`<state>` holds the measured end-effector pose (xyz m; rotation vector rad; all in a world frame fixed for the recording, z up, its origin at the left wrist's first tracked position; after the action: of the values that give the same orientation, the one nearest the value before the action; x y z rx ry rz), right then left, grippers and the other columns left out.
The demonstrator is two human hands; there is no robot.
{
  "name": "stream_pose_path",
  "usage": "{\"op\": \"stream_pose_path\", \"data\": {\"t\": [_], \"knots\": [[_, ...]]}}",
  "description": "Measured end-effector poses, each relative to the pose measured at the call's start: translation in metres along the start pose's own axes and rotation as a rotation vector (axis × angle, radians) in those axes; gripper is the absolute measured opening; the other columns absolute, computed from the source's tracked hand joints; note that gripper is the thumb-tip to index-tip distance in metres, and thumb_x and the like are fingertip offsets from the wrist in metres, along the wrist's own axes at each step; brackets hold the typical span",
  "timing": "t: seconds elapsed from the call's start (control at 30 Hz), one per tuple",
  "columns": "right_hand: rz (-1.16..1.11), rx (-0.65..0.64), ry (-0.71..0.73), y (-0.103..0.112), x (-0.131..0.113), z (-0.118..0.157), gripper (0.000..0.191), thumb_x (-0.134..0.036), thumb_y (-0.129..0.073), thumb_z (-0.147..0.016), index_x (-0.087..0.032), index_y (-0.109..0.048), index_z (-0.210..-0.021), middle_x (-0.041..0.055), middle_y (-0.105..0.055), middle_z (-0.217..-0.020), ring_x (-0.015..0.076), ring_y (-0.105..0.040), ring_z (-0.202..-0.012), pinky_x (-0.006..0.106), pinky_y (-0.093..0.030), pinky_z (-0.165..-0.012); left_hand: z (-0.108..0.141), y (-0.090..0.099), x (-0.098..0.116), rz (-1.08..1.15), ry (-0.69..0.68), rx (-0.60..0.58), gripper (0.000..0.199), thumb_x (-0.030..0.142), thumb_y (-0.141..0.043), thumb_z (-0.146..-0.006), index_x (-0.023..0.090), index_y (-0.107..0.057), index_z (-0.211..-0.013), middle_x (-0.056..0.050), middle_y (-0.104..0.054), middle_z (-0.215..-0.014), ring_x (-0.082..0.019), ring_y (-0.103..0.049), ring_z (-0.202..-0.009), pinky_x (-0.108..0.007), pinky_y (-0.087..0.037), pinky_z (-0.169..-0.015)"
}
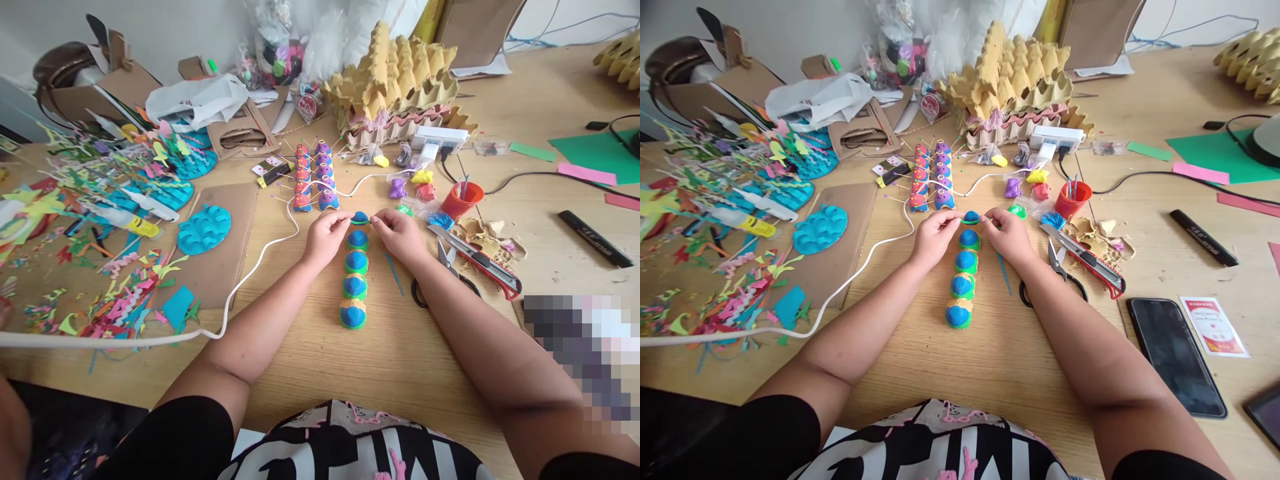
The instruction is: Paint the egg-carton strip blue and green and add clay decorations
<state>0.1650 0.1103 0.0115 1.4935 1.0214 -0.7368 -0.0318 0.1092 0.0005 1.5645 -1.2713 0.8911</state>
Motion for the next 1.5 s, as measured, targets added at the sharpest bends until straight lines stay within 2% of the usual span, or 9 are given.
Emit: {"op": "stream_pose_path", "data": {"t": [0.17,0.27,0.53,0.77,0.97,1.5], "knots": [[0.081,-0.054,0.005,-0.005,-0.002,0.002,0.029,-0.047,-0.066,-0.096,-0.022,-0.068,-0.082,0.0005,-0.064,-0.070,0.0166,-0.052,-0.068,0.033,-0.037,-0.065,0.001,-0.001,-0.006,0.035,0.053,0.008,0.014,0.026,-0.077,-0.093,0.021,-0.081,-0.105,-0.006,-0.084,-0.104,-0.019,-0.077,-0.096,-0.032,-0.059,-0.093],[0.110,-0.071,-0.004,-0.007,-0.001,0.002,0.027,-0.045,-0.064,-0.096,-0.022,-0.068,-0.081,0.0019,-0.067,-0.073,0.0176,-0.056,-0.069,0.034,-0.038,-0.067,0.001,0.001,-0.002,-0.006,0.022,0.022,0.008,0.022,-0.075,-0.092,0.021,-0.078,-0.099,-0.005,-0.082,-0.098,-0.018,-0.076,-0.090,-0.031,-0.058,-0.088],[0.133,-0.057,0.002,-0.007,0.001,0.001,0.025,-0.044,-0.066,-0.095,-0.022,-0.071,-0.083,0.0012,-0.067,-0.070,0.0166,-0.052,-0.065,0.033,-0.036,-0.063,-0.001,0.006,-0.002,-0.112,-0.010,0.039,0.003,0.022,-0.074,-0.090,0.023,-0.077,-0.090,-0.003,-0.081,-0.091,-0.017,-0.073,-0.083,-0.031,-0.056,-0.084],[0.147,-0.082,-0.013,-0.009,0.001,0.001,0.026,-0.042,-0.066,-0.096,-0.022,-0.068,-0.080,0.0021,-0.067,-0.072,0.0176,-0.055,-0.067,0.034,-0.037,-0.064,-0.001,0.004,-0.006,-0.121,0.000,0.023,0.003,0.022,-0.074,-0.090,0.023,-0.077,-0.090,-0.003,-0.082,-0.091,-0.017,-0.073,-0.081,-0.031,-0.056,-0.081],[0.156,-0.071,-0.013,-0.009,0.001,0.001,0.022,-0.040,-0.067,-0.095,-0.022,-0.070,-0.082,0.0013,-0.066,-0.070,0.0168,-0.052,-0.065,0.033,-0.035,-0.062,-0.001,0.004,-0.008,-0.132,0.003,0.022,0.002,0.023,-0.075,-0.090,0.023,-0.078,-0.090,-0.003,-0.082,-0.091,-0.017,-0.073,-0.081,-0.031,-0.055,-0.081],[0.219,-0.049,-0.068,-0.005,0.003,-0.001,0.018,-0.037,-0.069,-0.093,-0.022,-0.068,-0.085,0.0002,-0.066,-0.073,0.0157,-0.052,-0.066,0.031,-0.035,-0.064,-0.003,0.002,-0.019,-0.145,0.047,0.032,0.008,0.015,-0.078,-0.092,0.021,-0.076,-0.097,-0.002,-0.082,-0.095,-0.015,-0.075,-0.085,-0.029,-0.058,-0.083]]}}
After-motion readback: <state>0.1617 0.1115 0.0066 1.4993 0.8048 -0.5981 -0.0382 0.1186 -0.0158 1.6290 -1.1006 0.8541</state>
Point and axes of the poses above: each hand's wrist, its own z-axis away from the middle knuckle, its own y-axis out of the back of the hand, x = y × z, the point moved 9 cm from there along -z, towards the middle knuckle
